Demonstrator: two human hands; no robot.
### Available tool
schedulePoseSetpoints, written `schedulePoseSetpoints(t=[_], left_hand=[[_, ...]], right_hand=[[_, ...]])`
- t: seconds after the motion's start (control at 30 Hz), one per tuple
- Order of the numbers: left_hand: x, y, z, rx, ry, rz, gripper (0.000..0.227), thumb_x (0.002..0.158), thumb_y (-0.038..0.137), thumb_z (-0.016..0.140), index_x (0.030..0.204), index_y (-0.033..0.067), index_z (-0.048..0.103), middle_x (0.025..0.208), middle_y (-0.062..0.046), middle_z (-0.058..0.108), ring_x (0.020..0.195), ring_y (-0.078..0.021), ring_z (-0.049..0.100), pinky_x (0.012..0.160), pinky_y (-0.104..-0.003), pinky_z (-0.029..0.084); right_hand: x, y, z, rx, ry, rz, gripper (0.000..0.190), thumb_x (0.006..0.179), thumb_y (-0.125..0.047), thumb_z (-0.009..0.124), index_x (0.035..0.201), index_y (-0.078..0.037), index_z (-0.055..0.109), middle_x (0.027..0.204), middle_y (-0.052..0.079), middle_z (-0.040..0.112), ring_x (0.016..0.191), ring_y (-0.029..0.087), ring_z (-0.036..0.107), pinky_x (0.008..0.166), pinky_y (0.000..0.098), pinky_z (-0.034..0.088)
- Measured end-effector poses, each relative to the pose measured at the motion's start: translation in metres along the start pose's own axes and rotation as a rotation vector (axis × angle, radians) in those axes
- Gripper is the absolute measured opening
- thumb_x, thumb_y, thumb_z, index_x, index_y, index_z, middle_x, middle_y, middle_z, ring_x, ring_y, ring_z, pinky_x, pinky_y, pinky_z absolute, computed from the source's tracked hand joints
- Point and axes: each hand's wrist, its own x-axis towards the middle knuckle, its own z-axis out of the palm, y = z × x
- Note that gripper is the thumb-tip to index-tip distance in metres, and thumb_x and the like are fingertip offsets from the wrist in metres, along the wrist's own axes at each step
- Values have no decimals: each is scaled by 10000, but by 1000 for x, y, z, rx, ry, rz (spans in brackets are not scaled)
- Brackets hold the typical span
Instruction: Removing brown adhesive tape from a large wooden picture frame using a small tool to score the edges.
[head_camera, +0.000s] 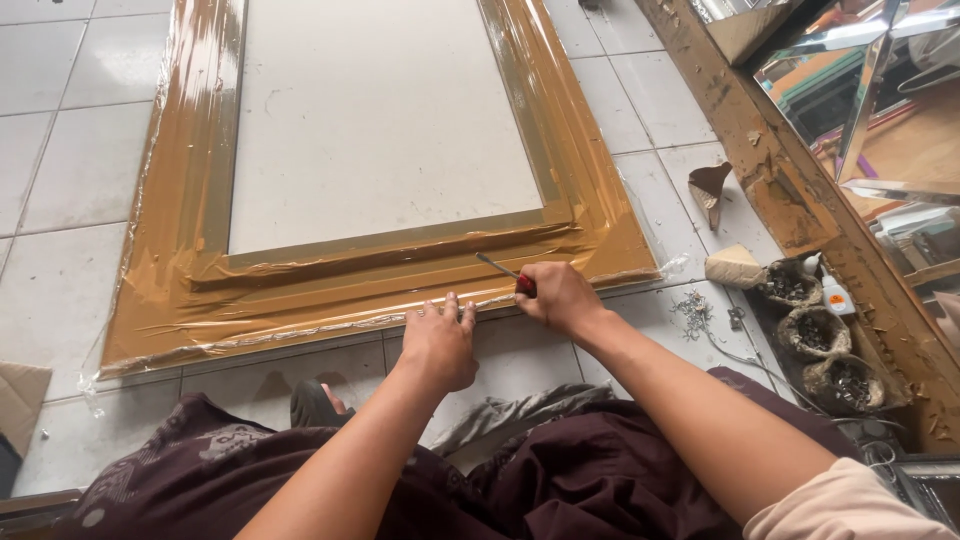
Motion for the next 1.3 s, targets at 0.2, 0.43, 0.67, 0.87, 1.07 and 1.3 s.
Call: schedulePoseSetpoints(t=[0.2,0.43,0.67,0.87,1.07,1.3], left_hand=[[0,1,1,4,5,-4,955,1007,566,680,1803,173,329,1822,-192,381,1599,-486,466,1162,-651,466],[-4,0,-1,-14,-6,3,947,1014,569,672,1806,184,323,1825,-177,380,1606,-483,456,1162,-645,468],[-1,1,-3,14,-28,-6,991,996,623,669,1810,186,310,1832,-169,366,1610,-478,451,1157,-648,473],[-5,0,-4,7,-9,-4,976,999,613,674,1806,190,327,1826,-174,381,1605,-475,462,1146,-639,487],[-9,-2,-6,-9,-6,-6,966,1004,612,670,1806,196,328,1825,-168,384,1609,-474,459,1156,-643,484],[-1,-1,-5,2,-8,-1,958,1000,601,673,1801,197,338,1823,-173,386,1603,-469,468,1153,-643,485]], right_hand=[[16,13,16,150,2,233,218,821,-463,791,969,-317,859,926,28,836,1072,312,804,937,476,659],[14,27,15,187,-30,141,221,830,-413,799,906,-207,826,897,107,813,1025,350,795,916,500,623],[7,13,16,217,3,115,222,848,-366,826,961,-176,844,906,142,821,1012,390,801,889,527,623],[7,4,11,210,6,186,224,909,-367,815,1109,-277,860,988,71,847,1079,329,813,958,485,648],[9,13,2,229,-79,180,278,859,-422,813,1056,-233,866,957,108,845,1056,359,807,973,501,633],[10,20,9,261,-96,152,275,804,-371,874,1032,-221,904,867,114,837,975,324,811,908,496,637]])
